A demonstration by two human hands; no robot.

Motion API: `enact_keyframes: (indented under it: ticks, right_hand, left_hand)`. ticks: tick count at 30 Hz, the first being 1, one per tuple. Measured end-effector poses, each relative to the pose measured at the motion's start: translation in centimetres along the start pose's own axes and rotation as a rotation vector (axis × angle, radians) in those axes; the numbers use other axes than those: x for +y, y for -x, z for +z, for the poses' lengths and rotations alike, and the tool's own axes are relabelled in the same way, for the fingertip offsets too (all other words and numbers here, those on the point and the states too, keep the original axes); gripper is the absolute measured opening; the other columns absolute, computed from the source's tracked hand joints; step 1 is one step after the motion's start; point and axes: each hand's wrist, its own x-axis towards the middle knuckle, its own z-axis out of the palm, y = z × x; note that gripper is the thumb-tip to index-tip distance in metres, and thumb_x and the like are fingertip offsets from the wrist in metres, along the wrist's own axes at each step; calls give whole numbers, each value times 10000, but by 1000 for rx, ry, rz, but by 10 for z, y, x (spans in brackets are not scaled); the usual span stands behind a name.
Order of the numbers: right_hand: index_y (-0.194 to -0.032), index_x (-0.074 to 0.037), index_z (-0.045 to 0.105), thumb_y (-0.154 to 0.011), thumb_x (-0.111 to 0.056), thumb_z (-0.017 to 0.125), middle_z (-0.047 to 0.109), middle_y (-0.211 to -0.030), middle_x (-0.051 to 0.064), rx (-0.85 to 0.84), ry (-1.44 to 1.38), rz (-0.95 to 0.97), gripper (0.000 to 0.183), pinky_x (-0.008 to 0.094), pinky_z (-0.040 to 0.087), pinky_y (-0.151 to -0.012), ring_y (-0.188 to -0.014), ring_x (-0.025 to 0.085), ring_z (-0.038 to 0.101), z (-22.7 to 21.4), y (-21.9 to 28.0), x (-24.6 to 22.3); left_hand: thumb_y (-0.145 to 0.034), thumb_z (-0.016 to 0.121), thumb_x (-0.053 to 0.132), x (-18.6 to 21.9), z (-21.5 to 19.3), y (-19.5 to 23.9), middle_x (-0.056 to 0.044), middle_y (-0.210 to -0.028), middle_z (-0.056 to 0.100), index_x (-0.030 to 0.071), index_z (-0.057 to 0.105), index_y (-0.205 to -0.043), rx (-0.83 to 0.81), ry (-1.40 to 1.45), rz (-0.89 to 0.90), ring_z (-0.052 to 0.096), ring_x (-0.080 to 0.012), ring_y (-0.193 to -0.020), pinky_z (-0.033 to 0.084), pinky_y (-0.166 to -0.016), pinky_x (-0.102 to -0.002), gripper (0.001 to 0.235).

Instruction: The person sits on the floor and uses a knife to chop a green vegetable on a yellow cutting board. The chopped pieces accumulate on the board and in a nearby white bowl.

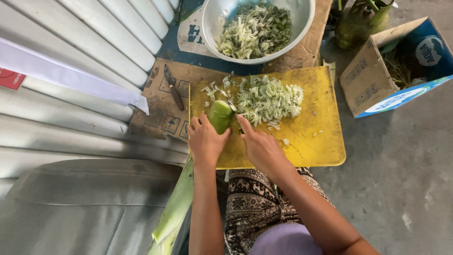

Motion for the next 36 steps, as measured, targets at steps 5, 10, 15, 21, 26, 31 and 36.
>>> enact_keyframes:
  ticks: [5, 10, 15, 21, 26, 31, 36]
  right_hand:
    - [-1582, -103, 276, -1055, -227, 411, 651, -806, 247, 73, 106, -49, 558, 496, 525, -619, -649, 376, 651, 12, 20, 18]
    - [-1563, -103, 265, -1061, -195, 382, 677, -762, 250, -41, 55, 64, 524, 487, 537, -577, -622, 363, 664, 8, 8, 12]
    - [-1511, -52, 283, -956, -43, 389, 644, -794, 186, -20, -53, -14, 565, 440, 509, -387, -471, 284, 612, -2, -21, -1]
    - [-1542, -101, 268, -1093, -182, 346, 698, -702, 245, -156, 45, 137, 463, 465, 506, -482, -517, 328, 594, -7, 14, 5]
    - [-1500, -81, 301, -1006, -84, 397, 687, -865, 238, -34, 7, 33, 503, 480, 556, -524, -562, 365, 698, 11, 12, 32]
    - [-1449, -121, 362, -1042, -197, 485, 717, -737, 282, 80, 23, -48, 432, 571, 532, -681, -705, 468, 702, -4, 24, 25]
    - [-1473, -181, 334, -1036, -239, 460, 726, -886, 272, -4, 1, 95, 458, 587, 566, -698, -730, 475, 711, -18, 42, 10]
  left_hand:
    - [-736, 859, 514, -4, 4, 2, -183, -1278, 552, 29, 543, -1245, 11, 5, 50, 525, -402, -1230, 536, -924, -496, 771]
    - [-696, 882, 533, -3, 14, 4, -181, -1237, 557, 20, 530, -1251, 73, -94, 112, 550, -422, -1150, 528, -937, -484, 833]
    - [-729, 863, 567, 2, 13, 7, -190, -1316, 539, -5, 498, -1330, 33, -105, 34, 540, -436, -1188, 533, -932, -469, 906]
    - [-796, 779, 632, -2, 7, 0, -270, -1424, 470, 9, 428, -1445, -64, -67, -23, 479, -468, -1295, 497, -1017, -479, 966]
    - [-789, 776, 625, 0, 13, 4, -294, -1376, 502, -1, 431, -1409, 40, -55, 11, 495, -482, -1263, 493, -1005, -499, 946]
    - [-808, 757, 612, -6, -7, 3, -282, -1306, 578, -12, 400, -1361, -47, 119, 21, 574, -463, -1202, 496, -1004, -510, 907]
    - [-840, 725, 588, -6, -20, 9, -259, -1307, 579, 10, 416, -1313, -237, 176, -42, 590, -426, -1206, 500, -981, -510, 808]
